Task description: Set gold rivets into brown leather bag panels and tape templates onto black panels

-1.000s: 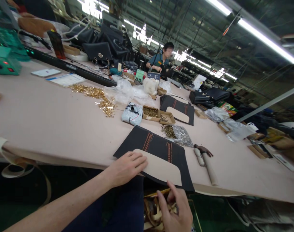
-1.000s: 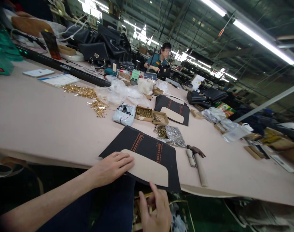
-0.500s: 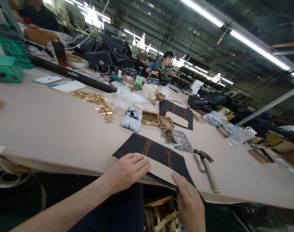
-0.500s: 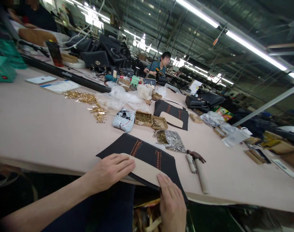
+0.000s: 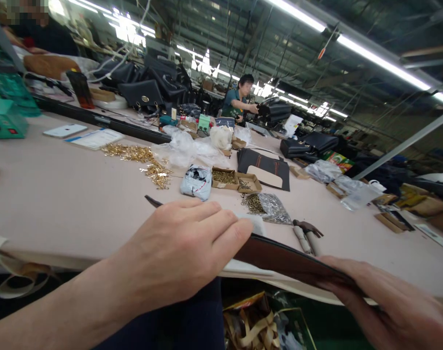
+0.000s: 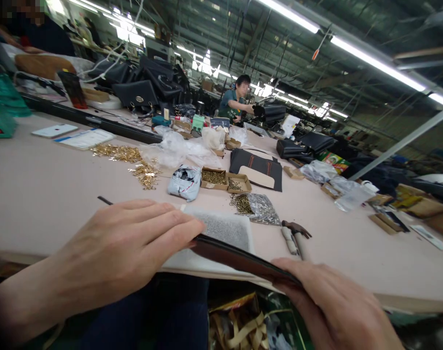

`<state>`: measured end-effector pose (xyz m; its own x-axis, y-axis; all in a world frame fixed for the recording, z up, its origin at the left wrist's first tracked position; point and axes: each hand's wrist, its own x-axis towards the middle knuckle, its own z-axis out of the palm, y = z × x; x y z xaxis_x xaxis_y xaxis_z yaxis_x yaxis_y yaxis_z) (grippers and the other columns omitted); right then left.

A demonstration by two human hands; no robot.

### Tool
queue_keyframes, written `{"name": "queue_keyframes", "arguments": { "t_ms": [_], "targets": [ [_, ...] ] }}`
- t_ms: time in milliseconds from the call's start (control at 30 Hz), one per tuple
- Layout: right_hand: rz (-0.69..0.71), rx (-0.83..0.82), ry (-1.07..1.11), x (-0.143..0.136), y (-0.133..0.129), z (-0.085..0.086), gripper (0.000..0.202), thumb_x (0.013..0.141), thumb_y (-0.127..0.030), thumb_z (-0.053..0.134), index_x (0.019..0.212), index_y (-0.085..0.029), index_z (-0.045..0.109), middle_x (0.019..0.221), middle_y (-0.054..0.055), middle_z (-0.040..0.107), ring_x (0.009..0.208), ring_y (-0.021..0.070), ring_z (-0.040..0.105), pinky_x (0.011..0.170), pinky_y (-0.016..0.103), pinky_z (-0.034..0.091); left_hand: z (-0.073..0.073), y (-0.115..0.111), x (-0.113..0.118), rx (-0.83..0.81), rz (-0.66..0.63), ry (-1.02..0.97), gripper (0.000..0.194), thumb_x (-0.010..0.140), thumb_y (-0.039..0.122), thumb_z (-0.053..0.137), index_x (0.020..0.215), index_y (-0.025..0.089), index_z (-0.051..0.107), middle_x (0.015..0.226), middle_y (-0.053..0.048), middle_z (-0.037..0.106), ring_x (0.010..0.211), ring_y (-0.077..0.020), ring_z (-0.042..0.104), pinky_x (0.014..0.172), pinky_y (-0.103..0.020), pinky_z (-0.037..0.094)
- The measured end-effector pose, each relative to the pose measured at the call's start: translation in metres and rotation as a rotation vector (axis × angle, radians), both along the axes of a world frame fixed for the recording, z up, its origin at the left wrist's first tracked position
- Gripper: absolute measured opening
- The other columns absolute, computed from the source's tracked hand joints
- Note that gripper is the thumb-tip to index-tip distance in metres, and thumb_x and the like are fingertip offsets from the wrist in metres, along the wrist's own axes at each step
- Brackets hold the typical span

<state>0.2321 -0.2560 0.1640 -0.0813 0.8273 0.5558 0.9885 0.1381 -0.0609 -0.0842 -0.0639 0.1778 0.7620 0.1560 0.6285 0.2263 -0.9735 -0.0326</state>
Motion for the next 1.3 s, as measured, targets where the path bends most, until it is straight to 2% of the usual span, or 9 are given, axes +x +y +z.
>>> {"name": "queue_keyframes", "arguments": {
  "t_ms": [100,233,433,533,633,900,1100,1200,1300],
  "targets": [
    [0.153,-0.261,0.109,0.001,0.021,0.005,0.029,0.096,-0.045,0.070,0.120,-0.030,0.077,0.098,0.003,0.081,0.075,0.0192,0.074,0.067,0.025,0.056,-0.007,0.010,0.000,-0.115,-0.012,0.082,0.022,0.106,0.029,0.044,0.101,0.025,0.065,0.083,0.000,0.066,0.072,-0.0179,0.064,0.069,-0.028,0.050],
    [0.161,-0.650,0.366,-0.001,0.062,-0.008,0.026,0.100,-0.044,0.064,0.112,-0.026,0.078,0.099,0.004,0.080,0.085,0.0201,0.072,0.077,0.026,0.054,-0.034,0.037,0.009,-0.375,0.030,0.337,0.022,0.105,0.040,0.050,0.099,0.025,0.065,0.086,0.001,0.070,0.077,-0.0204,0.068,0.067,-0.028,0.046],
    [0.215,-0.907,0.619,0.004,0.110,-0.073,0.027,0.094,-0.045,0.069,0.101,-0.020,0.077,0.098,0.003,0.077,0.090,0.0227,0.067,0.081,0.029,0.050,-0.095,0.077,0.026,-0.774,0.006,0.549,0.022,0.098,0.037,0.053,0.096,0.022,0.068,0.097,-0.005,0.074,0.092,-0.0235,0.069,0.077,-0.029,0.046],
    [0.198,-0.923,0.645,0.009,0.125,-0.104,0.028,0.090,-0.046,0.072,0.096,-0.019,0.075,0.095,0.001,0.075,0.088,0.0224,0.064,0.077,0.029,0.048,-0.123,0.088,0.032,-0.877,0.017,0.567,0.021,0.094,0.035,0.053,0.090,0.021,0.067,0.095,-0.005,0.075,0.090,-0.0233,0.069,0.078,-0.030,0.046],
    [0.195,-0.933,0.664,0.013,0.136,-0.122,0.026,0.088,-0.044,0.073,0.093,-0.019,0.075,0.092,0.000,0.074,0.086,0.0216,0.063,0.076,0.028,0.047,-0.138,0.091,0.039,-0.889,0.069,0.562,0.018,0.090,0.032,0.053,0.087,0.021,0.067,0.093,-0.005,0.075,0.088,-0.0233,0.069,0.077,-0.030,0.046],
    [0.197,-0.867,0.874,0.018,0.148,-0.138,0.023,0.078,-0.033,0.082,0.096,-0.020,0.078,0.089,-0.002,0.075,0.082,0.0186,0.064,0.075,0.026,0.048,-0.163,0.080,0.078,-0.772,0.227,0.480,0.041,0.100,0.057,0.044,0.093,0.026,0.070,0.097,-0.008,0.076,0.093,-0.0311,0.070,0.076,-0.035,0.044],
    [0.157,-0.716,0.919,0.021,0.143,-0.152,0.031,0.073,-0.037,0.089,0.099,-0.023,0.079,0.088,-0.003,0.076,0.082,0.0184,0.067,0.072,0.025,0.049,-0.189,0.092,0.090,-0.853,0.200,0.467,0.046,0.099,0.064,0.044,0.095,0.028,0.072,0.099,-0.004,0.076,0.100,-0.0304,0.070,0.081,-0.036,0.046],
    [0.041,-0.402,0.973,0.041,0.138,-0.158,0.032,0.080,-0.037,0.083,0.108,-0.022,0.077,0.099,0.002,0.078,0.090,0.0202,0.070,0.081,0.028,0.053,-0.196,0.096,0.090,-0.874,0.193,0.470,0.048,0.098,0.067,0.043,0.095,0.030,0.073,0.099,-0.002,0.077,0.101,-0.0299,0.071,0.085,-0.037,0.047],
    [-0.304,0.002,0.870,0.086,0.126,-0.164,0.029,0.093,-0.041,0.065,0.111,-0.020,0.074,0.110,0.006,0.077,0.098,0.0214,0.070,0.089,0.031,0.054,-0.204,0.098,0.090,-0.896,0.182,0.462,0.051,0.097,0.072,0.040,0.100,0.034,0.074,0.104,-0.001,0.078,0.105,-0.0305,0.071,0.088,-0.037,0.049]
  ]
}}
